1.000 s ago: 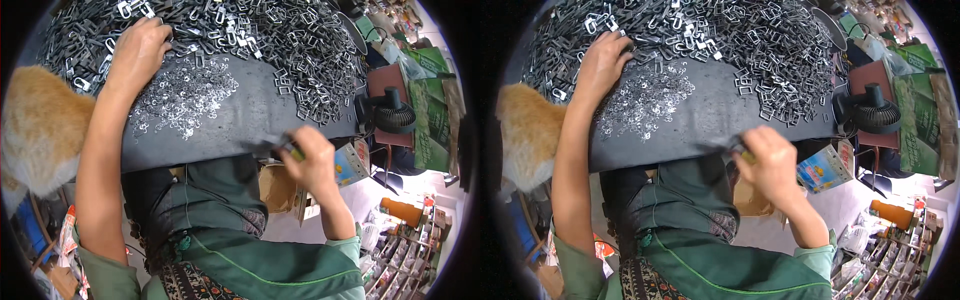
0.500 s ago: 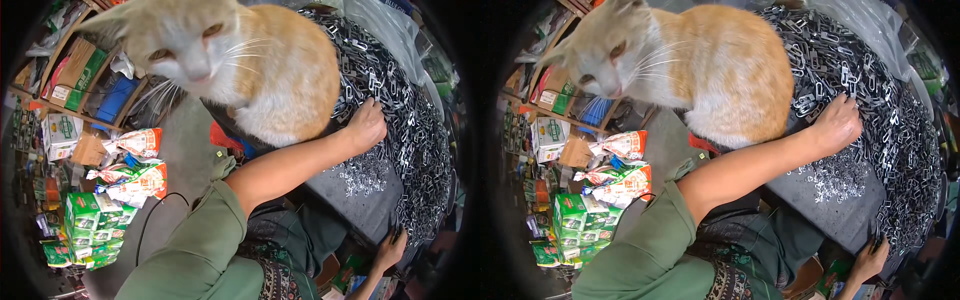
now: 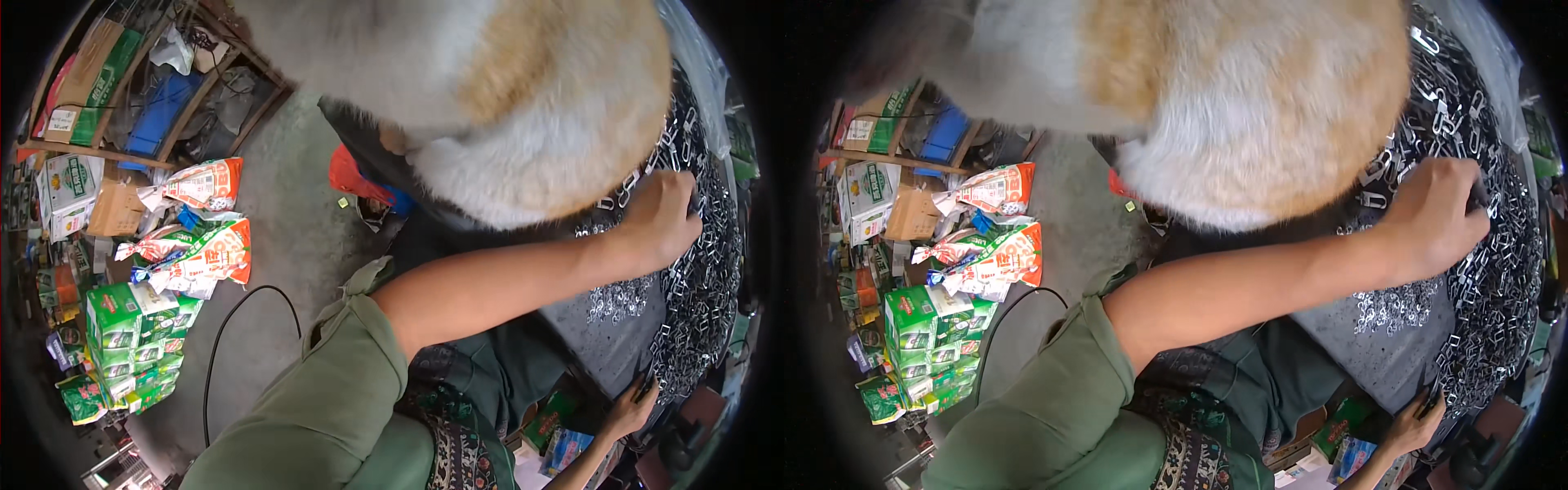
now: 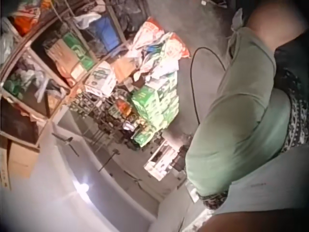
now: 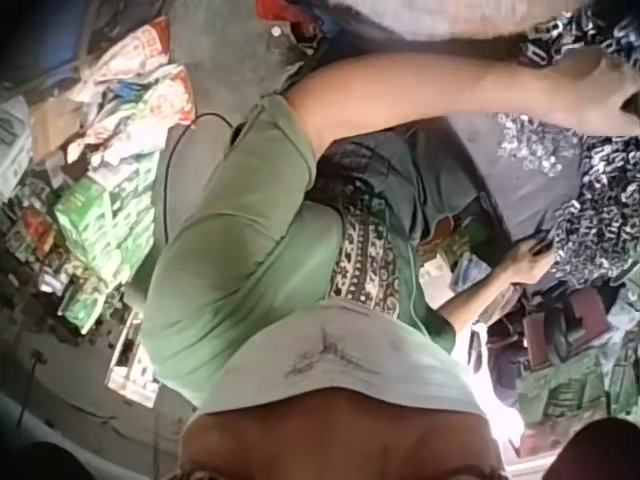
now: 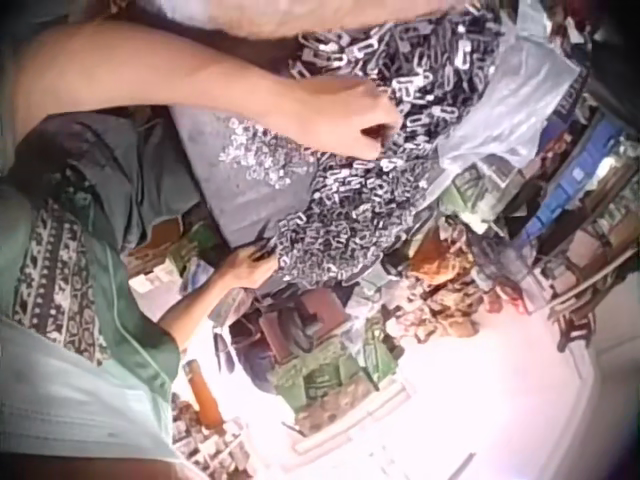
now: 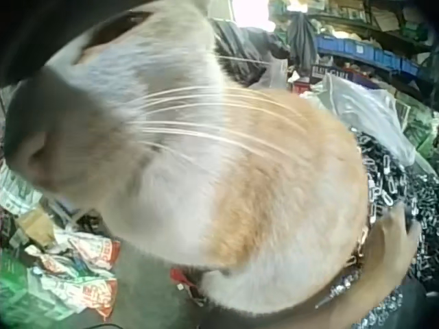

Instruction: The person assembles metal hardware components by picking up individual pieces and fastening small metal rings onto them using pliers.

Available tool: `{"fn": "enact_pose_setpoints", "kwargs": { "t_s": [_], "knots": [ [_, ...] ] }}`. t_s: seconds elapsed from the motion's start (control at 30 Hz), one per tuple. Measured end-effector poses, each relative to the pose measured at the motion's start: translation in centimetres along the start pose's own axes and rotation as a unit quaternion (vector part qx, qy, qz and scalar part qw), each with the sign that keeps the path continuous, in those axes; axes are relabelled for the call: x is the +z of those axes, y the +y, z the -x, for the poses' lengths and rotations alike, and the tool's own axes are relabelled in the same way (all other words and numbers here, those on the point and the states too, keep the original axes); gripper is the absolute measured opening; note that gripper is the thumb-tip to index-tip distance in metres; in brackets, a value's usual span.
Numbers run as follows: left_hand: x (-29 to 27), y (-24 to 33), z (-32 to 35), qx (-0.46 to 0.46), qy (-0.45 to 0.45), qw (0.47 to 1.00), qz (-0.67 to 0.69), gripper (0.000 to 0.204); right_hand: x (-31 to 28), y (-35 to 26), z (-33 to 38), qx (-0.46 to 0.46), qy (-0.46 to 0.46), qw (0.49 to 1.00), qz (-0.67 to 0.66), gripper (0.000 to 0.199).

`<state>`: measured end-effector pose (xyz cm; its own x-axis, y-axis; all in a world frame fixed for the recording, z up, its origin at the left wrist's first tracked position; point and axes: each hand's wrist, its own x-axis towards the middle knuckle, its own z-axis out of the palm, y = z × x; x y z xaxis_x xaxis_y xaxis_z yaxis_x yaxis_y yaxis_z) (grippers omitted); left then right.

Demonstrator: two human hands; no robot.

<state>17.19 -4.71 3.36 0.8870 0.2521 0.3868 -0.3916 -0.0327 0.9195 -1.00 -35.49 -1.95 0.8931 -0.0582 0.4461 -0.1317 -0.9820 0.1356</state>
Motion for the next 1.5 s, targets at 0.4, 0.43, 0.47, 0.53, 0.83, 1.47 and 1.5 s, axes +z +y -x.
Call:
{"fn": "enact_pose_setpoints", "kwargs": {
  "t_s": [0.4,0.43,0.47,0.53,0.83,1.47,1.5],
  "knots": [
    [-2.5,5.0,5.0,-0.406,-0.255,0.767,0.427,0.027,0.5,0.1,0.9,0.009,0.009,0.999,-0.034,0.029],
    [-2.8,5.4,6.1,-0.405,-0.276,0.755,0.437,0.031,0.3,0.0,0.8,0.015,0.012,0.999,-0.038,0.029],
    [-3.2,5.9,7.4,-0.404,-0.296,0.742,0.446,0.035,0.2,0.0,0.8,0.021,0.024,0.998,-0.057,0.029],
    [-4.5,6.6,9.8,-0.426,-0.335,0.719,0.435,0.037,0.5,0.3,1.1,0.023,0.049,0.995,-0.08,0.029],
    [-6.6,3.9,18.1,-0.546,-0.359,0.69,0.311,0.031,-0.7,0.5,0.9,0.039,-0.031,0.995,-0.084,0.033],
    [-23.0,17.7,0.2,-0.173,-0.267,0.944,0.09,0.04,-0.7,0.0,1.3,0.017,0.008,0.999,-0.027,0.03],
    [-23.2,17.5,0.1,-0.175,-0.284,0.938,0.093,0.042,-0.6,0.0,1.2,0.017,0.007,0.999,-0.029,0.03]
  ]
}}
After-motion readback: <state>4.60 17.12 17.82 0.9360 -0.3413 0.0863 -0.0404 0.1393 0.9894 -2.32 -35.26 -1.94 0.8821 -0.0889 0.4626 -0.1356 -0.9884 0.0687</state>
